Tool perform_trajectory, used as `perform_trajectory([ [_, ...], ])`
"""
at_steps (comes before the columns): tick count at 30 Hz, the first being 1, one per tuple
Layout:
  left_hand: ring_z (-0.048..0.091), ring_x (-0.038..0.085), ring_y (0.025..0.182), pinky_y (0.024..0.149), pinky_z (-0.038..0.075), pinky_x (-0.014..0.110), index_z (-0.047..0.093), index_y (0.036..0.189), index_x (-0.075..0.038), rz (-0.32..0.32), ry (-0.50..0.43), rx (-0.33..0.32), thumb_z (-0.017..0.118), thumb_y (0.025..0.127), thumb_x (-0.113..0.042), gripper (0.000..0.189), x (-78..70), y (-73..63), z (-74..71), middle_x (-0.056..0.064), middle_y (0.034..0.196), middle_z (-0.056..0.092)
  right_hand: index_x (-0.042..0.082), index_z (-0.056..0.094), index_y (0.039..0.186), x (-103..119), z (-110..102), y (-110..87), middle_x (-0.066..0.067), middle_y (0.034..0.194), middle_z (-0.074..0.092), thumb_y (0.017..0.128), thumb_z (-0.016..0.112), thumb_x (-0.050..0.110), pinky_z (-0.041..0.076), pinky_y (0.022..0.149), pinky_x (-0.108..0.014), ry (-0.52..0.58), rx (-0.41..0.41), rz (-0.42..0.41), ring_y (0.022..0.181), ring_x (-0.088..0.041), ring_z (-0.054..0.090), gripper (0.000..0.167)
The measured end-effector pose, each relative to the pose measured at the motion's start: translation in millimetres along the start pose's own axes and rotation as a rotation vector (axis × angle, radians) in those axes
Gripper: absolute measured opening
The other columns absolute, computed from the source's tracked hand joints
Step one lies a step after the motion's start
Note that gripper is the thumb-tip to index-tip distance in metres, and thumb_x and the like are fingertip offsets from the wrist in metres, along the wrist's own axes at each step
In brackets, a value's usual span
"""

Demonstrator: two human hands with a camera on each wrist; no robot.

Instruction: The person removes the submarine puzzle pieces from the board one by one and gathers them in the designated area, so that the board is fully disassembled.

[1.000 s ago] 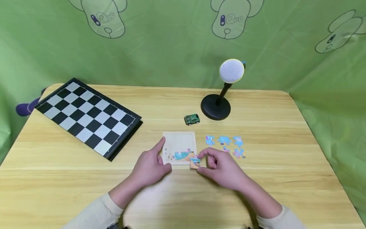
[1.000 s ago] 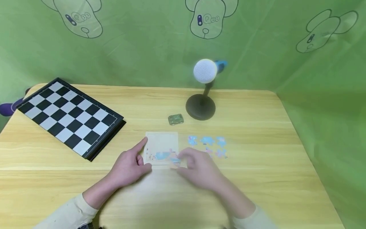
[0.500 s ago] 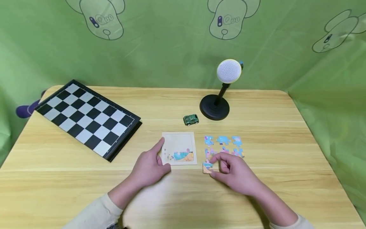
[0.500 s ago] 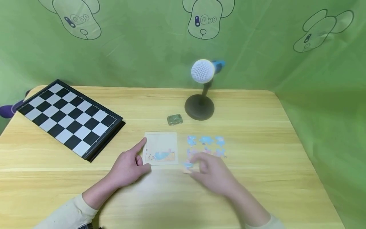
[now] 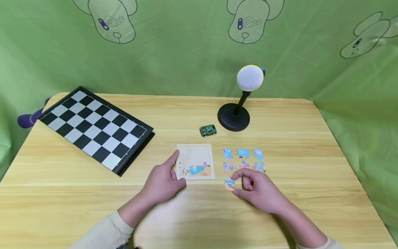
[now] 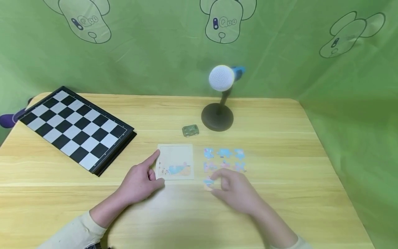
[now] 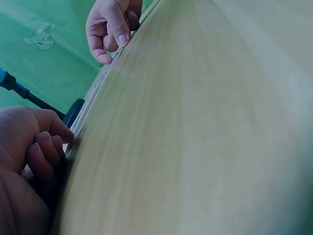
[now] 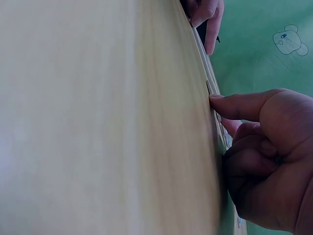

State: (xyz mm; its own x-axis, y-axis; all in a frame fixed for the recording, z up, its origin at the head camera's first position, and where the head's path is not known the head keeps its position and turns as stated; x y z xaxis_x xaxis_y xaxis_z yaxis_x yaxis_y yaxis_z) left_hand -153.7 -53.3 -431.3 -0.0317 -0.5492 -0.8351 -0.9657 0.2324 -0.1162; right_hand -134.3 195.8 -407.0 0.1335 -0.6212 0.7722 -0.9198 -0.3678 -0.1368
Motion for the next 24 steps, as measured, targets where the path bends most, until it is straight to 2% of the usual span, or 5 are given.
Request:
perform_trajectory([
  [6,0.052,0.011,0.047,0.048,0.042,0.03,0.03,0.156,-0.002,0.001,0.001,0.001,0.076,0.076,-0.013,0.093,-0.3,-0.2,-0.2,-0.007,0.056,0.054,0.013,0.067,0.103,-1.2,-0.3,0.0,0.013,0.062,0.031,0.08,0.082,0.004,0.047,0.078,-0.028,0.011,-0.006,-0.018,0.057,-0.004,0.034,0.028],
  [12,0.052,0.011,0.047,0.048,0.042,0.03,0.031,0.156,-0.003,-0.001,0.004,0.003,0.076,0.076,-0.013,0.093,-0.1,-0.2,-0.2,-0.007,0.056,0.054,0.014,0.068,0.103,7.7,-0.1,4.5,0.012,0.063,0.03,0.079,0.085,0.01,0.047,0.086,-0.028,0.023,-0.04,-0.064,0.058,-0.006,0.033,0.029],
  [17,0.052,0.01,0.047,0.049,0.042,0.03,0.031,0.156,-0.003,0.001,0.009,0.002,0.076,0.076,-0.014,0.092,-0.2,-0.1,-0.7,-0.007,0.055,0.054,0.013,0.068,0.105,20.5,8.4,18.9,0.011,0.061,0.031,0.08,0.084,0.008,0.048,0.084,-0.029,0.022,-0.045,-0.074,0.057,-0.006,0.033,0.031],
  [24,0.051,0.01,0.046,0.049,0.041,0.03,0.031,0.156,-0.003,0.007,0.014,-0.001,0.076,0.076,-0.014,0.092,-0.8,0.2,-0.9,-0.007,0.054,0.053,0.011,0.068,0.108,39.5,25.0,44.6,0.009,0.06,0.031,0.081,0.081,0.004,0.047,0.08,-0.032,0.04,0.014,-0.082,0.056,-0.006,0.031,0.031],
])
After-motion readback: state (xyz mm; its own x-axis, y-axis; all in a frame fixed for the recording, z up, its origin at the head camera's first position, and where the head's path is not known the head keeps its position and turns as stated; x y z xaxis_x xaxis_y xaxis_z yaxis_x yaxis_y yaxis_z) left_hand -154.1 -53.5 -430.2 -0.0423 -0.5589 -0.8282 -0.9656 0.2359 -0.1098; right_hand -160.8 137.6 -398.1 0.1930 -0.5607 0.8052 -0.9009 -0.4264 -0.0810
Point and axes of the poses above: each hand's wrist, its own y-axis towards the middle knuckle, its own z-axis out of the palm, x = y × z, the point moved 10 cm from there along y, towards the middle knuckle
